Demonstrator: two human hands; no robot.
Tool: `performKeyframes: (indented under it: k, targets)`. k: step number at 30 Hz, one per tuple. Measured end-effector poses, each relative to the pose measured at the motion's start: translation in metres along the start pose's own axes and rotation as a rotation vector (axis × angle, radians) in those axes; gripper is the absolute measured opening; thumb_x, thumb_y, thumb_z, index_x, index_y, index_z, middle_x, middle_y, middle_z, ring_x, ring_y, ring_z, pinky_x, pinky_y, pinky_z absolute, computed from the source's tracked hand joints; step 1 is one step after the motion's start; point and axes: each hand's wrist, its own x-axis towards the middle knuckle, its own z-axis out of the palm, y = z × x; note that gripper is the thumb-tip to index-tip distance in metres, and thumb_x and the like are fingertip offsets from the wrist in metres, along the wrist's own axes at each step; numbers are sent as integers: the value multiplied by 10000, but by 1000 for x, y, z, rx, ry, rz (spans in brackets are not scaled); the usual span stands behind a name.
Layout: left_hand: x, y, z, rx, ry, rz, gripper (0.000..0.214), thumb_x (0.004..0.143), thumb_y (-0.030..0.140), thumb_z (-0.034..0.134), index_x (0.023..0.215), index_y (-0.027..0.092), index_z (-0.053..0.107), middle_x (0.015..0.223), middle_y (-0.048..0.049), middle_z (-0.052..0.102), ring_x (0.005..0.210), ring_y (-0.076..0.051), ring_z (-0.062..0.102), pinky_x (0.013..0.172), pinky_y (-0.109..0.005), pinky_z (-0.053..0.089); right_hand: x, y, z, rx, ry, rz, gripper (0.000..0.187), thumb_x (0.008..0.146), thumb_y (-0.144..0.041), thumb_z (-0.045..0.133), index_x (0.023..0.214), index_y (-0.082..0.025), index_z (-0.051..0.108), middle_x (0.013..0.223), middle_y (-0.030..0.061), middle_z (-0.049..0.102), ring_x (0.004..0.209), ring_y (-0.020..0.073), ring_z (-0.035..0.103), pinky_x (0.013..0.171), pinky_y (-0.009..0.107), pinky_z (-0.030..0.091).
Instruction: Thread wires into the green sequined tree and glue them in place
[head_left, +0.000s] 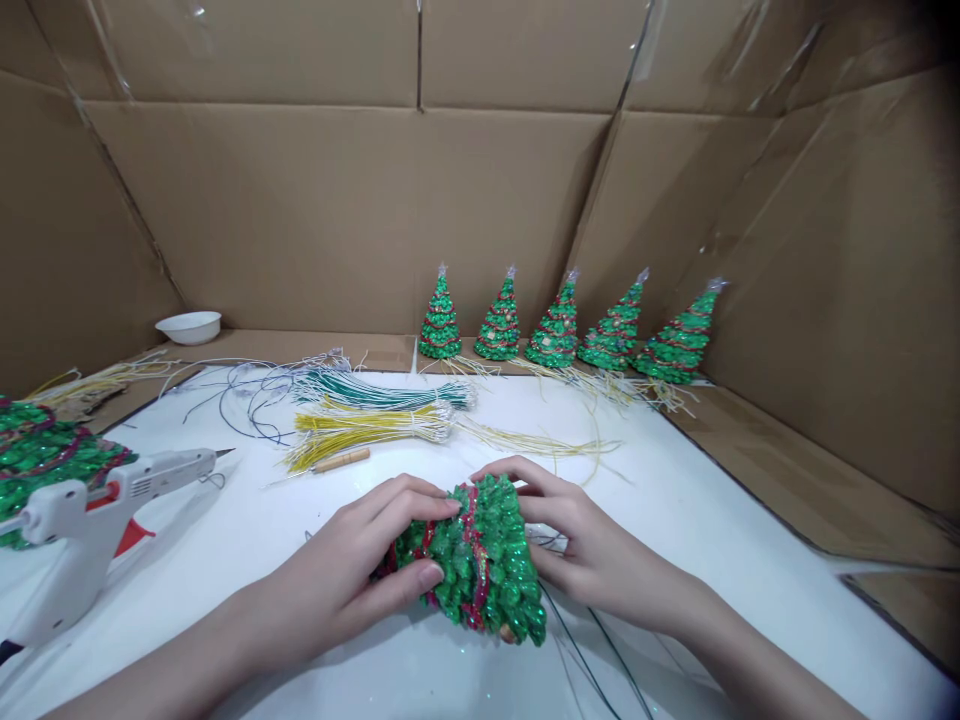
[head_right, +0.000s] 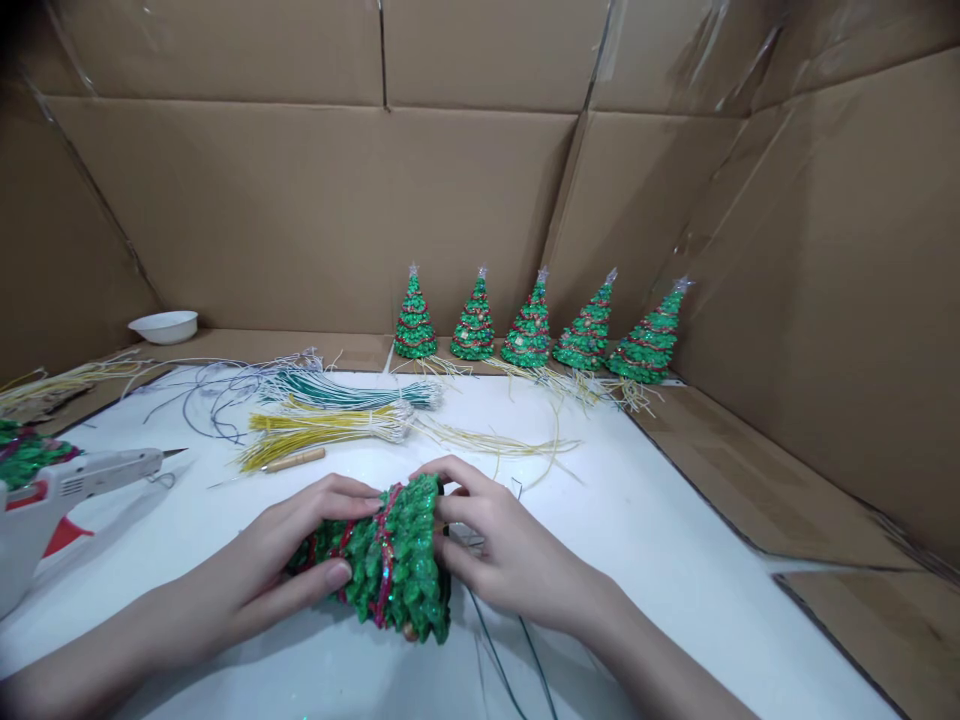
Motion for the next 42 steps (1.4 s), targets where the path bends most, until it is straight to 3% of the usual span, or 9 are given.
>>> performKeyframes:
  k: [42]
  targets:
    - [-1,0,-1,30,-41,-12,312,975,279,440,1284,297,399,1302,-41,471,1198,-175,472,1013,-314,399,0,1,0,26,-16,37,276,807,-7,525,945,-182,688,1151,70,527,1082,184,531,945,330,450]
